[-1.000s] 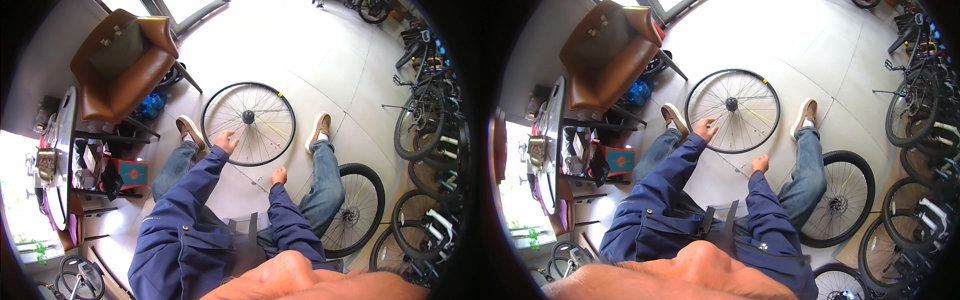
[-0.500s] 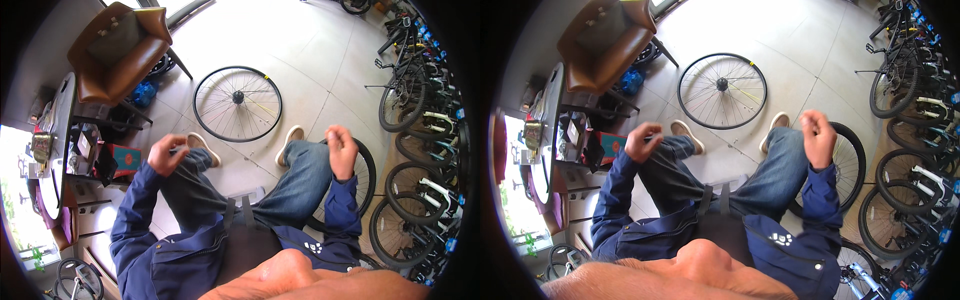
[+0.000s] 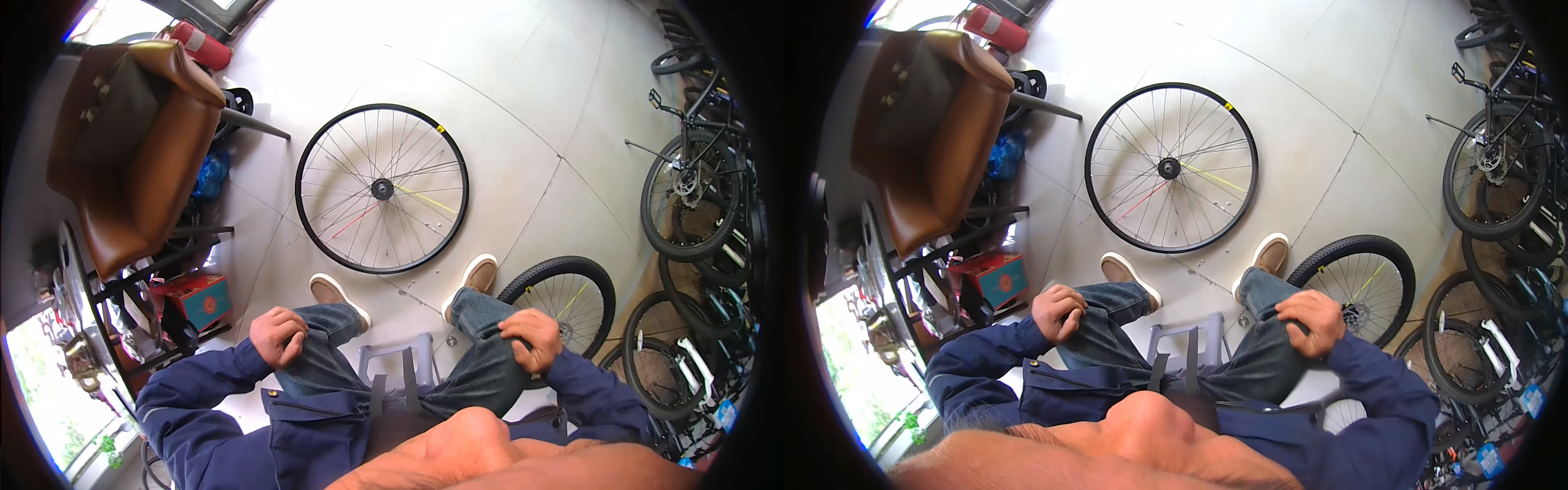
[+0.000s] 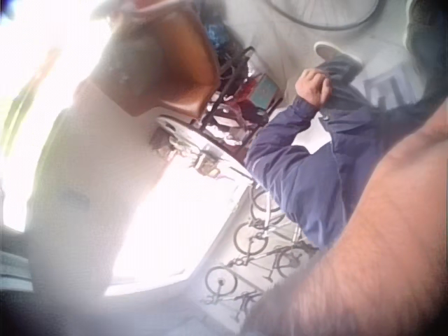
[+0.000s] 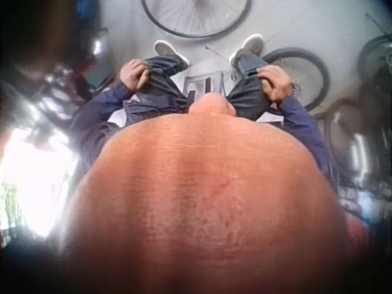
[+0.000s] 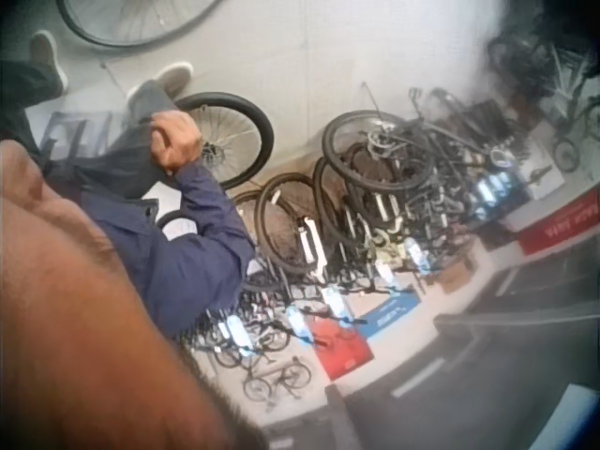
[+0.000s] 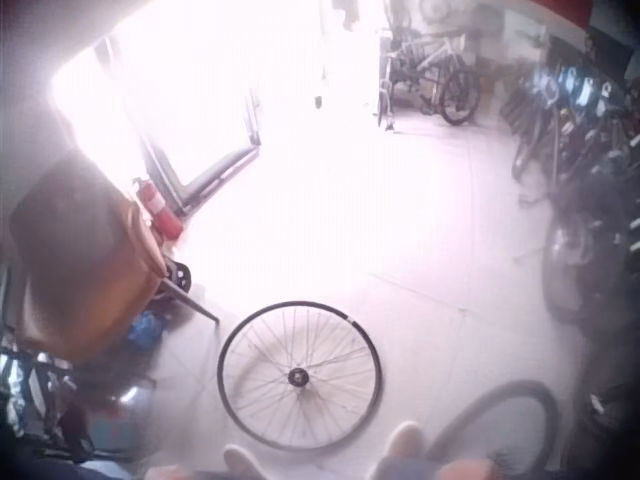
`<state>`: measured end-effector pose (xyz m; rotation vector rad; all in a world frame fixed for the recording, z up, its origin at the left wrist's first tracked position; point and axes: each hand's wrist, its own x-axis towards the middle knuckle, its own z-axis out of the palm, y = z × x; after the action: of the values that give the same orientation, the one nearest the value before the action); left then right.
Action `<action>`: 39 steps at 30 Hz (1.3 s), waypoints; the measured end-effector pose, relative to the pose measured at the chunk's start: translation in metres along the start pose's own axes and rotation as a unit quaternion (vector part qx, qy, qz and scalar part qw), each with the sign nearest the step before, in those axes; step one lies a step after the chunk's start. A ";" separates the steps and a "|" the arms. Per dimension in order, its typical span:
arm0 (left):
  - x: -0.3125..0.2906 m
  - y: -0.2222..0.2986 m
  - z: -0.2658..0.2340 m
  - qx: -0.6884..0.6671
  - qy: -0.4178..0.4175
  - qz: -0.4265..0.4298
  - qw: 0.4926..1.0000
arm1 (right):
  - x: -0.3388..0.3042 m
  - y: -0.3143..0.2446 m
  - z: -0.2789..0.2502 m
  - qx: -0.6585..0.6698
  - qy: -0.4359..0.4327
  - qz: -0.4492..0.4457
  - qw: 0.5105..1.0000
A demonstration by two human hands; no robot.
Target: The person laces a bicycle wheel by inserting spokes into the hub and rim, then threads and tightens the spoke nipples. They rotate the wheel to access different sections and continue lacing additional spokes.
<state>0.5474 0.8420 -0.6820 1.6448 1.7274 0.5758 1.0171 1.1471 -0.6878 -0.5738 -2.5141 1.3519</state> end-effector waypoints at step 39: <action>0.561 0.237 -0.087 -0.279 0.047 -0.395 0.874 | 0.013 0.107 -0.497 0.293 0.180 0.676 0.652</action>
<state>0.6604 1.4315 -0.5476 0.4435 1.8708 0.6550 1.2181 1.5769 -0.5051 -2.4160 -0.8646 1.8971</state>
